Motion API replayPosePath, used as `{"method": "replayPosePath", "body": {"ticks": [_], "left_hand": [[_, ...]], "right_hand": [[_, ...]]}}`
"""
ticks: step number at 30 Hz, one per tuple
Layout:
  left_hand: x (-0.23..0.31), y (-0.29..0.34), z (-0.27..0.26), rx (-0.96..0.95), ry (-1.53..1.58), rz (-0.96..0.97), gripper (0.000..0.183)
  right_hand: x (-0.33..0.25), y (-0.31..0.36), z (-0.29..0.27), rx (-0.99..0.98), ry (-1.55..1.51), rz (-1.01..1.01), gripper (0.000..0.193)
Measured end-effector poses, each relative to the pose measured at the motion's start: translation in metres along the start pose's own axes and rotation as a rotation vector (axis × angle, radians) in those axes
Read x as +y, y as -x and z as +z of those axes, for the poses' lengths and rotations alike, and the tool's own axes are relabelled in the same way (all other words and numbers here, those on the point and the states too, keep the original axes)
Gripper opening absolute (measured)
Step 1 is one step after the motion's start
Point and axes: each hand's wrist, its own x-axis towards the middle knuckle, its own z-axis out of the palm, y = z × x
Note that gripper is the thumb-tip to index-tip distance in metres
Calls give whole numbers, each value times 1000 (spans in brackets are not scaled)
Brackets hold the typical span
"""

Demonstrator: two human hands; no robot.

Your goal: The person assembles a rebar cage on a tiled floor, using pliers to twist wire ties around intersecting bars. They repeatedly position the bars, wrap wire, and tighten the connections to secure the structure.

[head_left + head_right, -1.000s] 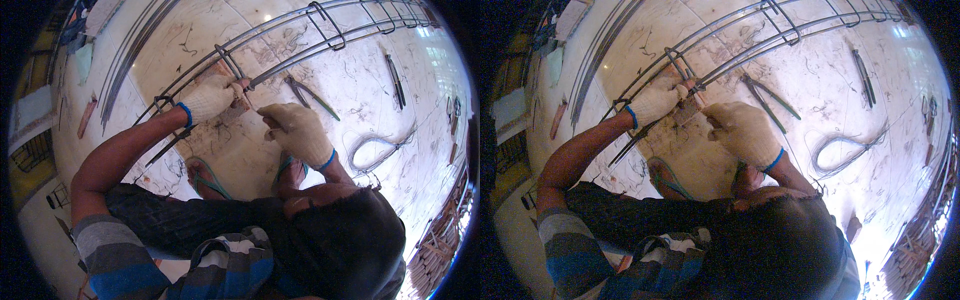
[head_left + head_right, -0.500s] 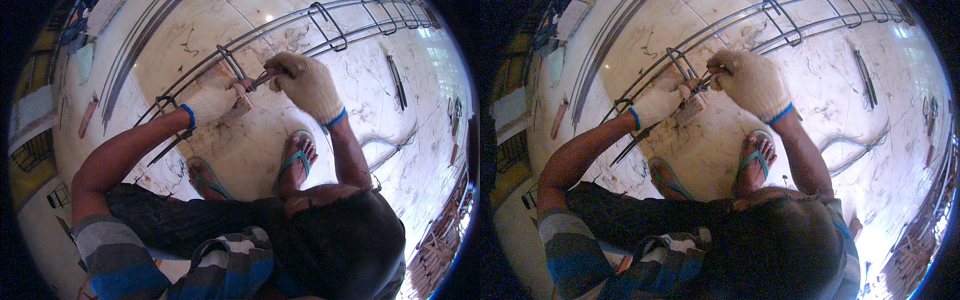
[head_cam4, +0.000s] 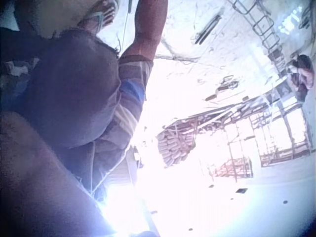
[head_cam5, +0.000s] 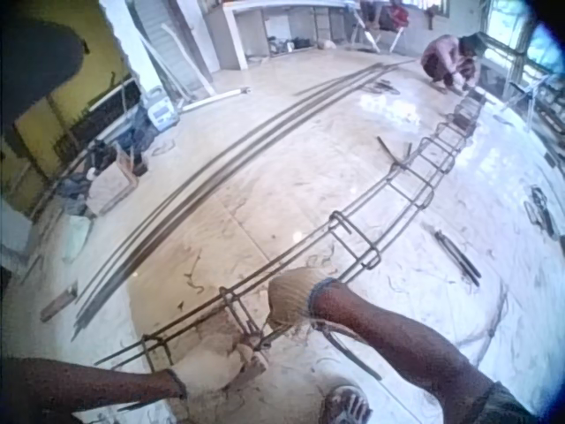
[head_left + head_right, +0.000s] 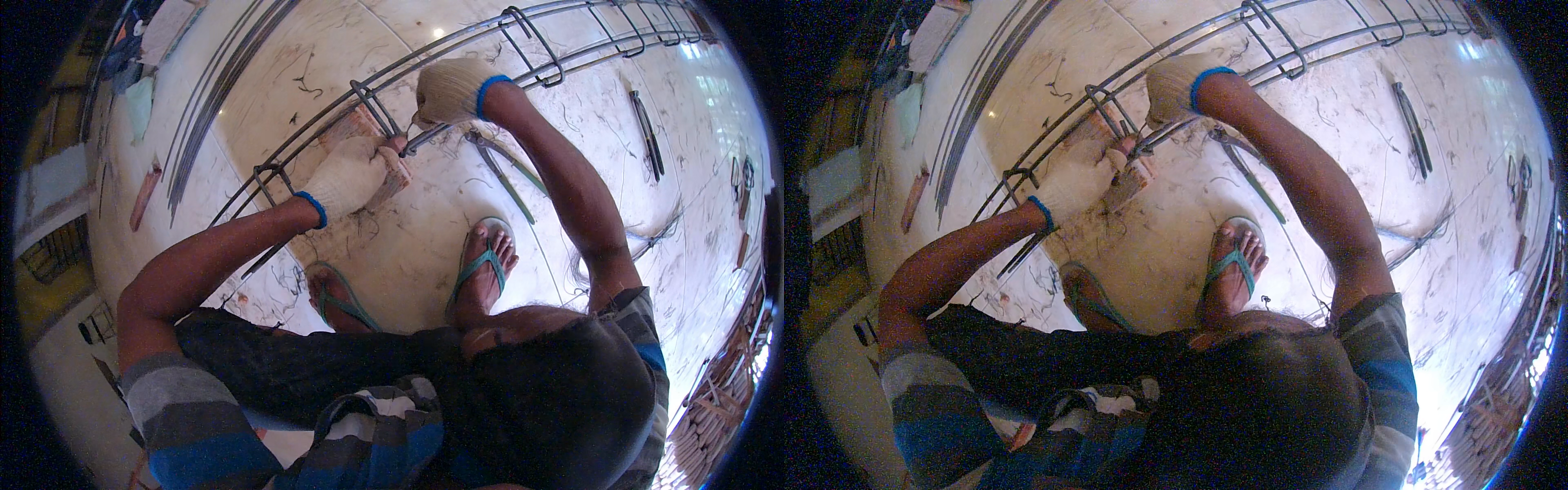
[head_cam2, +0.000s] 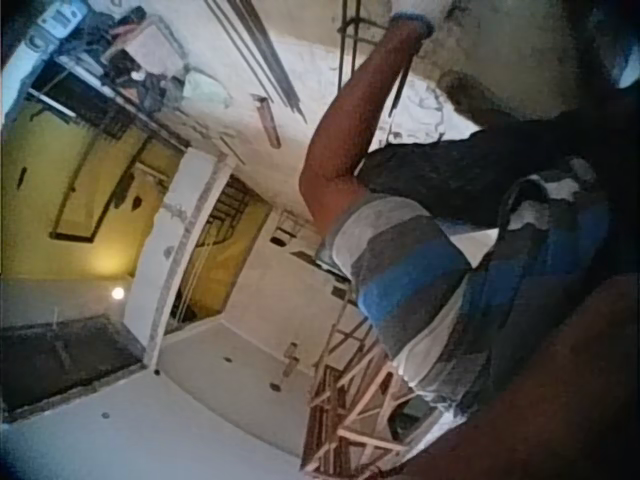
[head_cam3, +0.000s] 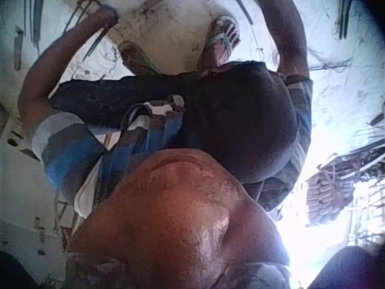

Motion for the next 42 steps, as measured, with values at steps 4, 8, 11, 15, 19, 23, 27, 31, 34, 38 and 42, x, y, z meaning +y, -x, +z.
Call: {"method": "replayPosePath", "body": {"ticks": [4, 8, 11, 15, 19, 23, 27, 31, 34, 38, 42], "left_hand": [[17, -3, -7, -34, -7, -130, 44], [17, 3, -5, -10, 148, -147, 41], [21, 2, -8, -66, 358, -263, 45], [30, -2, -18, -159, 498, -403, 48], [20, 5, -13, -91, 549, -338, 45], [22, 0, -11, -111, 644, -359, 45], [-2, -6, 6, -142, 675, -414, 46], [10, -5, -4, -154, 606, -479, 44], [22, -4, -16, -189, 557, -465, 43], [10, -4, -4, -138, 614, -455, 42], [17, -3, -7, -131, 663, -461, 45]], "right_hand": [[8, -23, 3, -220, -1, -171, 49], [-5, -54, 0, -403, 244, -263, 47], [4, -66, 9, -490, 265, -410, 47], [26, -49, 20, -308, -14, -382, 39], [0, 47, -2, 738, -287, -58, 30], [-24, 100, 77, 726, -548, 127, 27], [-45, 97, 117, 603, -761, 248, 49], [-47, 79, 89, 253, -564, 269, 59], [-35, 66, 100, 390, -393, 181, 54], [-38, 74, 77, 212, -384, 209, 37], [-33, 89, 88, 498, -383, 134, 34]]}}
